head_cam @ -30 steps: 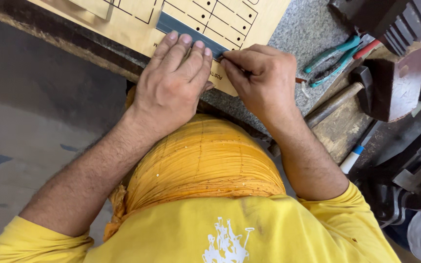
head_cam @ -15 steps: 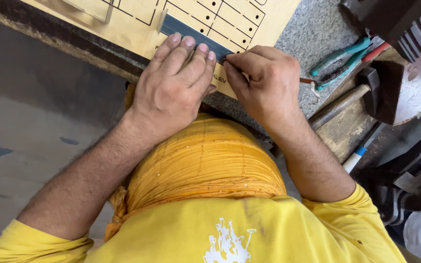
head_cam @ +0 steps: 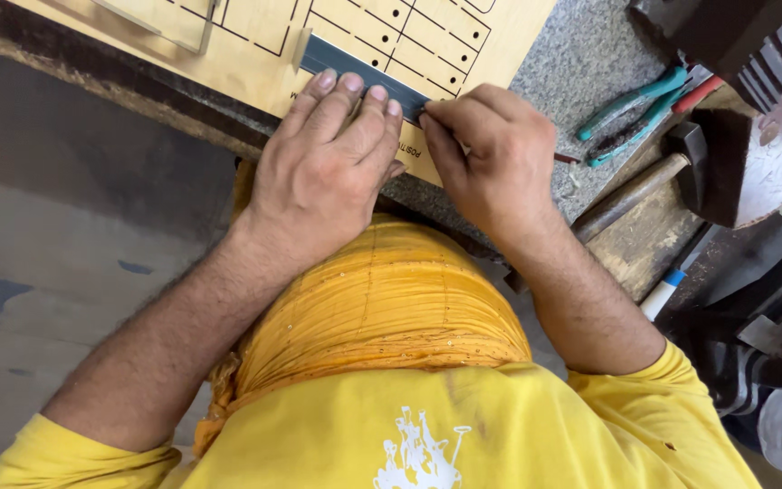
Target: The person assembles small metal strips into a wooden template, using a hammer to tap them into place and a file to smooth edges. They repeatedly check fit and alignment within the template slots.
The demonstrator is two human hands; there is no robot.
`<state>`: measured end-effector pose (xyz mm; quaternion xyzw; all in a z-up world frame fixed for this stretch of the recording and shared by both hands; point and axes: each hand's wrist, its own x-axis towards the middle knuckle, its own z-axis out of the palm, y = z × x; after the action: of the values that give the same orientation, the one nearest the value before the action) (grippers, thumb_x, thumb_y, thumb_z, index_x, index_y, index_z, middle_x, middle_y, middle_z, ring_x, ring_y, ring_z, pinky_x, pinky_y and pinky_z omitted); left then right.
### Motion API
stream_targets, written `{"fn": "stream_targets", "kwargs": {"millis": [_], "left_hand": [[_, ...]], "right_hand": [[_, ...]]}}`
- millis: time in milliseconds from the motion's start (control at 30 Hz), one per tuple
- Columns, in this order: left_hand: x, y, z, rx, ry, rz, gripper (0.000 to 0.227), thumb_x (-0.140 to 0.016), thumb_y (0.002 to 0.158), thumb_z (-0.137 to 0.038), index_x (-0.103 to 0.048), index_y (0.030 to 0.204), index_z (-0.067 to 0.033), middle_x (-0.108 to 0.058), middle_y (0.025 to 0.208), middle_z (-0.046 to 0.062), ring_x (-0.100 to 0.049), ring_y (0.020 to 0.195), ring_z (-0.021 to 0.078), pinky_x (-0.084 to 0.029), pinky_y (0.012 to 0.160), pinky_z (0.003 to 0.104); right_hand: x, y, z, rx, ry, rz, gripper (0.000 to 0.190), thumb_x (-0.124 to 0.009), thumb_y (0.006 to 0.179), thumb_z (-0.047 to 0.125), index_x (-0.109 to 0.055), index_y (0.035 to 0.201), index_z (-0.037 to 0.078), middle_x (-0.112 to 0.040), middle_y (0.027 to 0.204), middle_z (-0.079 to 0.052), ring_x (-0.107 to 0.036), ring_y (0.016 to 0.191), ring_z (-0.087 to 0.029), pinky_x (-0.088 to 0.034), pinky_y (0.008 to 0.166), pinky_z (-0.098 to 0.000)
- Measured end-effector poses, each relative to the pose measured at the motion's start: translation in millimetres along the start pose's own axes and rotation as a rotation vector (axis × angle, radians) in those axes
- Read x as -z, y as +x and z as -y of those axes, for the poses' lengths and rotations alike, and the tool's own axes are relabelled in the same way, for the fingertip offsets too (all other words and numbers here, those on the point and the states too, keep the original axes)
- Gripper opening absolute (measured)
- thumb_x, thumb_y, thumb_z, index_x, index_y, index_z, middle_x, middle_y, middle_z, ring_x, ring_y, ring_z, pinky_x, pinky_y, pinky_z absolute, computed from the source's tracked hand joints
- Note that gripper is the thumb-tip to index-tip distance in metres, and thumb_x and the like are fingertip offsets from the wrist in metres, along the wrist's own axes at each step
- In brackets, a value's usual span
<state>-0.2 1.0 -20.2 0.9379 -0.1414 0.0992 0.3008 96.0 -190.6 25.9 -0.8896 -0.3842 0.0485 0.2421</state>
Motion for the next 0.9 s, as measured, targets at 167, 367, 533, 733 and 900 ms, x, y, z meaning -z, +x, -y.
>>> {"fn": "stream_targets", "kwargs": {"millis": [167,367,533,733,900], "left_hand": [[-1,-2,1,-0.003,0.016,0.006,0.047,-0.072,0.105,-0.028,-0.067,0.134,0.0073,-0.068,0.130,0.022,-0.060,0.132,0.0380,-0.040,0.121,0.051],[-5,-4,2,0.010,-0.013,-0.005,0.045,-0.070,0.105,-0.026,-0.067,0.134,0.0076,-0.068,0.131,0.022,-0.060,0.132,0.0381,-0.040,0.121,0.053],[-10,-6,4,-0.006,0.021,-0.019,0.036,-0.066,0.110,-0.019,-0.067,0.135,0.0074,-0.067,0.131,0.022,-0.060,0.133,0.0381,-0.040,0.122,0.053],[-9,-7,2,-0.012,0.033,-0.042,0.034,-0.065,0.110,-0.017,-0.067,0.133,0.0076,-0.067,0.130,0.022,-0.061,0.131,0.0385,-0.042,0.121,0.052],[-8,-4,3,-0.018,0.042,-0.046,0.036,-0.067,0.108,-0.018,-0.068,0.132,0.0088,-0.067,0.128,0.023,-0.061,0.129,0.0390,-0.043,0.120,0.053]], "right_hand": [[-2,-5,5,-0.011,0.016,-0.021,0.009,-0.081,0.098,0.004,-0.075,0.105,0.004,-0.070,0.092,-0.009,-0.071,0.082,-0.023,-0.057,0.070,-0.0356],[-7,-7,9,-0.021,-0.045,-0.056,0.009,-0.081,0.098,0.003,-0.074,0.104,0.004,-0.069,0.092,-0.008,-0.069,0.082,-0.024,-0.055,0.070,-0.0368],[-10,-9,14,0.055,-0.130,-0.051,0.008,-0.079,0.096,0.001,-0.072,0.099,0.004,-0.064,0.084,-0.006,-0.063,0.073,-0.022,-0.050,0.063,-0.0360],[-3,-3,14,0.119,-0.172,0.016,0.011,-0.079,0.096,0.004,-0.069,0.093,0.006,-0.060,0.082,-0.005,-0.062,0.074,-0.022,-0.049,0.063,-0.0372],[3,5,5,0.210,-0.150,0.075,0.014,-0.079,0.096,0.004,-0.068,0.088,0.006,-0.059,0.078,-0.004,-0.062,0.070,-0.021,-0.049,0.060,-0.0369]]}}
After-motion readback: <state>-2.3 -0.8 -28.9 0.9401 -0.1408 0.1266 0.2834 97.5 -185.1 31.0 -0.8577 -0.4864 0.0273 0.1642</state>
